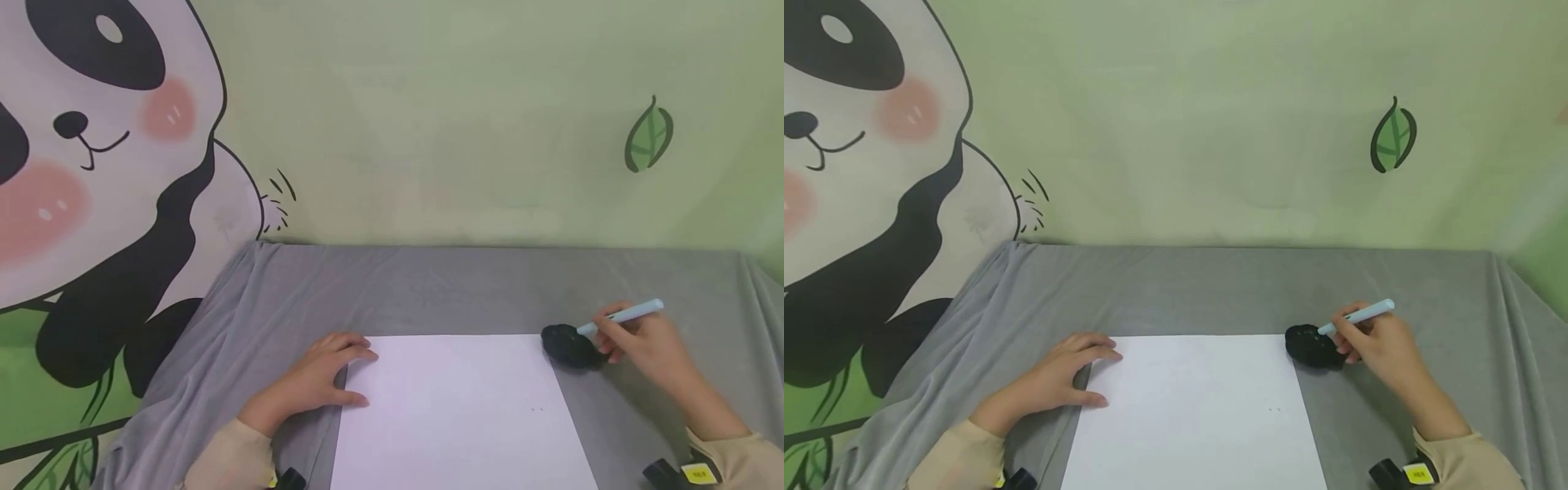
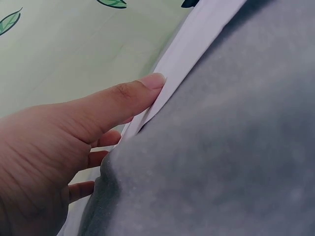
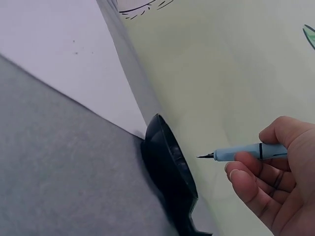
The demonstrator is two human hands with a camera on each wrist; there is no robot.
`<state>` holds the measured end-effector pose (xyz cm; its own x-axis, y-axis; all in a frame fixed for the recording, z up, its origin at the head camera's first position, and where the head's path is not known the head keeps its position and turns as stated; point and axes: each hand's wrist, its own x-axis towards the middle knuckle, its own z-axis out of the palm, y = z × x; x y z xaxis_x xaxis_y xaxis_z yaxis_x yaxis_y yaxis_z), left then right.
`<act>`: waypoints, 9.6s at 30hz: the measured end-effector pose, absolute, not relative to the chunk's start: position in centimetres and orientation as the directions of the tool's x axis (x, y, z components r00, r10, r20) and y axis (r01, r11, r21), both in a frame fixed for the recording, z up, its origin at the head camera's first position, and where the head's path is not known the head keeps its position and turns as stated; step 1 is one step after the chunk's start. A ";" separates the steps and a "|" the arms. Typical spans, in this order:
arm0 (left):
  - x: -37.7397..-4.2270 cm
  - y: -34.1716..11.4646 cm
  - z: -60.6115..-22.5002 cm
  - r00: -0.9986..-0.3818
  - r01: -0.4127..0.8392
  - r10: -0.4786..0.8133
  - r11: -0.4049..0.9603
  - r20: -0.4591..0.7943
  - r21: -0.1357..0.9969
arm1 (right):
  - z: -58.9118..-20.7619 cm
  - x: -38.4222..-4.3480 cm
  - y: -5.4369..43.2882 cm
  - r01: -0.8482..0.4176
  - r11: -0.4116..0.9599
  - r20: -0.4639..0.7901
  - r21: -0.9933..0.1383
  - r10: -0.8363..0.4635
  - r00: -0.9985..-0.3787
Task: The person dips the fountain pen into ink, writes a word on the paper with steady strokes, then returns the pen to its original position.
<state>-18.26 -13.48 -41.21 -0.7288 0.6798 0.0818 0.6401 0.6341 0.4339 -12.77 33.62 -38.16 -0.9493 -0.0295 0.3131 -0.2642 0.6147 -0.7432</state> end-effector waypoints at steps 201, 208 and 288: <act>-18.2 -10.9 -40.7 -0.719 0.648 0.690 0.619 0.086 0.444 | -41.3 -12.9 19.3 -0.063 0.356 0.055 -0.932 -0.032 -0.998; -18.3 -11.0 -40.8 -0.721 0.648 0.688 0.624 0.086 0.437 | -41.2 -12.9 19.3 -0.056 0.361 0.050 -0.931 -0.026 -0.998; -18.3 -10.9 -40.7 -0.725 0.637 0.686 0.629 0.068 0.445 | -40.8 -12.9 20.3 0.052 0.419 -0.005 -0.906 0.111 -0.994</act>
